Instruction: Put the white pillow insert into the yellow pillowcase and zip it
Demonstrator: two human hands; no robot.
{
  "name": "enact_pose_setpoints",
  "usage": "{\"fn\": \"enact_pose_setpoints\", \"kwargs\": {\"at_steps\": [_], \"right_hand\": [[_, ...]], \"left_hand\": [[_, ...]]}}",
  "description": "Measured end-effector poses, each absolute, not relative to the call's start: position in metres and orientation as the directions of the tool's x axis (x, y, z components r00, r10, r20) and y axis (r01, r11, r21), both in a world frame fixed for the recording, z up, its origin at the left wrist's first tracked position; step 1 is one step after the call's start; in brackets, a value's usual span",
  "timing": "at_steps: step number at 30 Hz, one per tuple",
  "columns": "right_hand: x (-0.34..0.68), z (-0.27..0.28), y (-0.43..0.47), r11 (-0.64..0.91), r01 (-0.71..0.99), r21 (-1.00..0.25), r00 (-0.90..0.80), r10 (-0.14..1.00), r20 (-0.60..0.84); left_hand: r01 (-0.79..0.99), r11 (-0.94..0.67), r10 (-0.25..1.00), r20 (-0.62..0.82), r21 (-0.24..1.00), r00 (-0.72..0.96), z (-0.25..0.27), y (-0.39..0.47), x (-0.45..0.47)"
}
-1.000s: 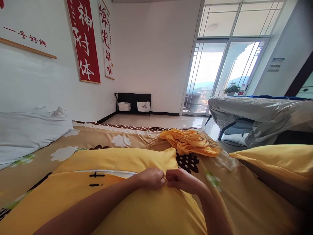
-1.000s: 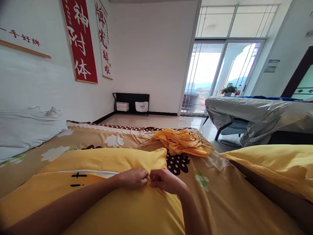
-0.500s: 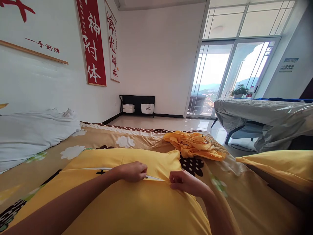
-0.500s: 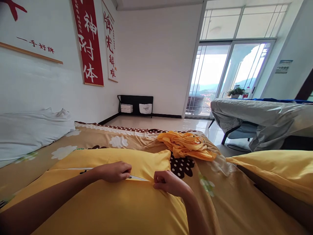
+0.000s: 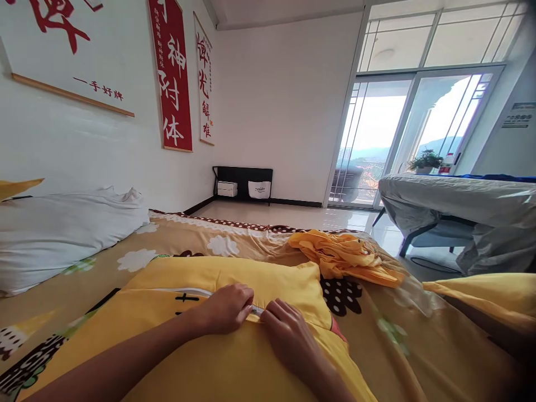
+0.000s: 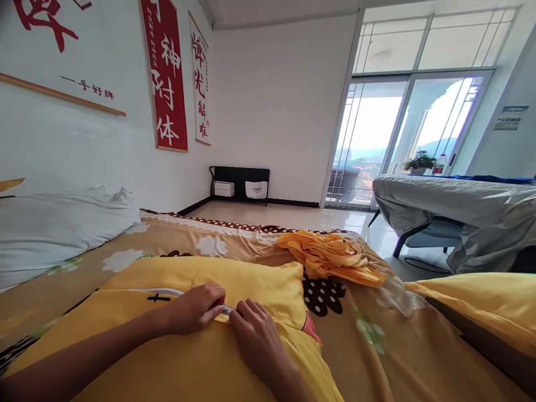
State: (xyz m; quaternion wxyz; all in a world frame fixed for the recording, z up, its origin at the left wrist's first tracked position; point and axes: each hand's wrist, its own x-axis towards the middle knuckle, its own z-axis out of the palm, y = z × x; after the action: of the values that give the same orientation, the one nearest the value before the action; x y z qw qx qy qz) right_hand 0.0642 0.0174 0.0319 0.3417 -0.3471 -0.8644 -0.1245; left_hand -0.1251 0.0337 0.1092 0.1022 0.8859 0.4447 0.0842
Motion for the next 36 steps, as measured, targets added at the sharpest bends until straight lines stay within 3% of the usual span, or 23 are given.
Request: {"fn": "enact_pose_setpoints", "kwargs": {"at_steps": [7, 11, 21, 24, 29, 32, 36], "right_hand": [[0.07, 0.041, 0.011, 0.754, 0.657, -0.027, -0.595, 0.54, 0.596], [0.07, 0.043, 0.008, 0.754, 0.657, -0.004, -0.607, 0.532, 0.59], [0.055, 0.039, 0.01, 0.748, 0.663, 0.023, -0.533, 0.45, 0.716], [0.031, 0.048, 0.007, 0.701, 0.706, 0.096, -0.545, 0.452, 0.706], [-0.034, 0.067, 0.003, 0.64, 0.718, 0.274, -0.658, 0.496, 0.567], [-0.062, 0.06, 0.006, 0.642, 0.734, 0.221, -0.622, 0.505, 0.598], [-0.073, 0.034, 0.009, 0.679, 0.717, 0.161, -0.545, 0.402, 0.736]], "left_hand": [[0.774, -0.524, 0.832, 0.017, 0.355, 0.555, 0.115, 0.035, -0.156], [0.802, -0.484, 0.861, 0.025, 0.35, 0.508, 0.121, 0.032, -0.179], [0.803, -0.478, 0.878, 0.186, 0.357, 0.44, 0.1, 0.022, -0.238], [0.787, -0.478, 0.878, 0.224, 0.389, 0.423, 0.094, 0.024, -0.24], [0.787, -0.468, 0.883, 0.249, 0.401, 0.398, 0.084, 0.025, -0.24], [0.804, -0.463, 0.883, 0.274, 0.373, 0.381, 0.076, 0.024, -0.243], [0.826, -0.464, 0.881, 0.267, 0.319, 0.391, 0.07, 0.02, -0.247]]}}
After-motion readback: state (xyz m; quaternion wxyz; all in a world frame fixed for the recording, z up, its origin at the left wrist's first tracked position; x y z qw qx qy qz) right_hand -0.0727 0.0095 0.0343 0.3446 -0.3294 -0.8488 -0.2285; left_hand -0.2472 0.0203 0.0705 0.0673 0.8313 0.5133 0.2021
